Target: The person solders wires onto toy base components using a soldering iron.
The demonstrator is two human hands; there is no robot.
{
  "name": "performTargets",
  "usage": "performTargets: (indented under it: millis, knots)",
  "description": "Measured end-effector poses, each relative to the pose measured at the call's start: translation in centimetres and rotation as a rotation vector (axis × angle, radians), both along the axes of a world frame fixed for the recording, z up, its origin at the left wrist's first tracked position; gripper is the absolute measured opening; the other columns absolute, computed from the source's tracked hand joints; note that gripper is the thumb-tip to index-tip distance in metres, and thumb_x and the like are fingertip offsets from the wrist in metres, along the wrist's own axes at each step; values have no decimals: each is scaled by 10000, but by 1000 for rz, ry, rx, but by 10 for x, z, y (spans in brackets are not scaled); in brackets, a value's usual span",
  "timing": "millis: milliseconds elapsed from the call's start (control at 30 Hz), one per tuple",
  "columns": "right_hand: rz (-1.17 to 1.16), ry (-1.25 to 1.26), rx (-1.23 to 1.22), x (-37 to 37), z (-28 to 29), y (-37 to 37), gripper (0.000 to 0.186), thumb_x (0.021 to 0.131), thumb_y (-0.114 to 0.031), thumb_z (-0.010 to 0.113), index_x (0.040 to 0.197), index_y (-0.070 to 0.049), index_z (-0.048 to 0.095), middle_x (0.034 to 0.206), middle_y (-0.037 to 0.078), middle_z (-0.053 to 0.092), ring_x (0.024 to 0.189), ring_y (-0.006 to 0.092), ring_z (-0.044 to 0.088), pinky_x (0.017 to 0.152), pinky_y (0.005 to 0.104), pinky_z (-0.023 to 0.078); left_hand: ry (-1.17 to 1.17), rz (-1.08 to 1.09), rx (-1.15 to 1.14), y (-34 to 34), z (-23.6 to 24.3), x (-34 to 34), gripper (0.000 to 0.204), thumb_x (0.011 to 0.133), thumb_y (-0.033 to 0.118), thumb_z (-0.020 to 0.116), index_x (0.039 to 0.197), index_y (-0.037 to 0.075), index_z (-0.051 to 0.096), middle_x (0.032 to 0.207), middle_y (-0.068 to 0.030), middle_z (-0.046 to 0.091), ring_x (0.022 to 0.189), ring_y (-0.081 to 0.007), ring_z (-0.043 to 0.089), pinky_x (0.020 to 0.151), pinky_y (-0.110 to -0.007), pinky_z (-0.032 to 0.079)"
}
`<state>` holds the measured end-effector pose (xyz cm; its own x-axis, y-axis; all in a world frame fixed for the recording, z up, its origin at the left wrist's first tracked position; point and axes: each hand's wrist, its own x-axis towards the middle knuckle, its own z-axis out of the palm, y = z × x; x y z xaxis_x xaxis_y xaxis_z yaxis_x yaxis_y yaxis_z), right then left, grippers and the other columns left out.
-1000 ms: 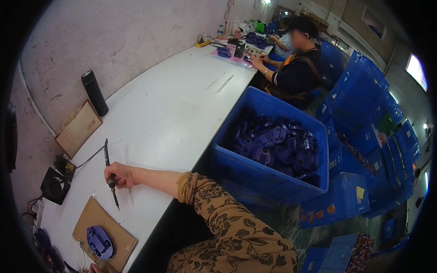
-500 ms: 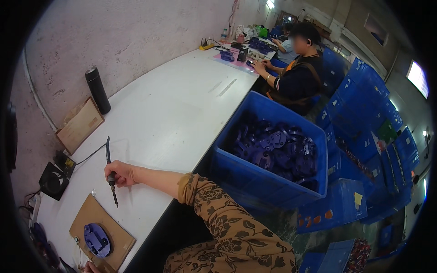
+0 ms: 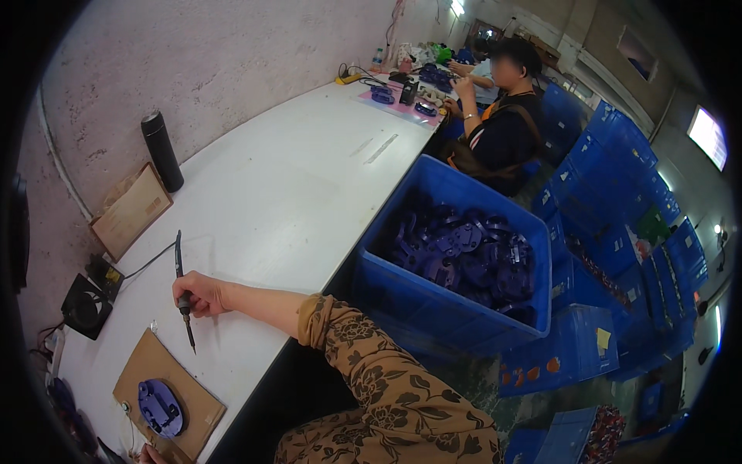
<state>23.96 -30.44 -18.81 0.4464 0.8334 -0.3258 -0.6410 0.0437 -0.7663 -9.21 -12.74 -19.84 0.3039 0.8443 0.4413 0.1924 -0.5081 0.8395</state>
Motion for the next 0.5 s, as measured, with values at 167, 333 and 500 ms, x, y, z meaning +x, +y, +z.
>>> performTargets:
  millis: [167, 333, 500]
  knots:
    - [-8, -12, -13, 11, -3, -10, 161, 672, -202, 541, 569, -98, 476, 483, -36, 315, 380, 63, 206, 375, 219, 191, 30, 12, -50, -8, -1, 14, 222, 805, 168, 645, 822, -52, 623, 739, -112, 620, 642, -176, 537, 605, -292, 457]
    - [110, -40, 179, 33, -40, 21, 158, 705, -242, 604, 646, -164, 481, 575, -44, 393, 421, 42, 300, 359, 179, 246, -17, -60, -173, 75, -81, -25, 176, 876, 174, 532, 928, 13, 579, 831, -29, 547, 747, -112, 497, 639, -245, 430]
    - [-259, 34, -134, 10, -26, 14, 133, 732, -209, 625, 746, -186, 495, 634, -57, 444, 513, 56, 403, 416, 199, 338, -82, -56, -296, 24, -18, -1, 61, 800, 48, 604, 839, 5, 623, 807, -36, 612, 752, -104, 554, 702, -246, 452]
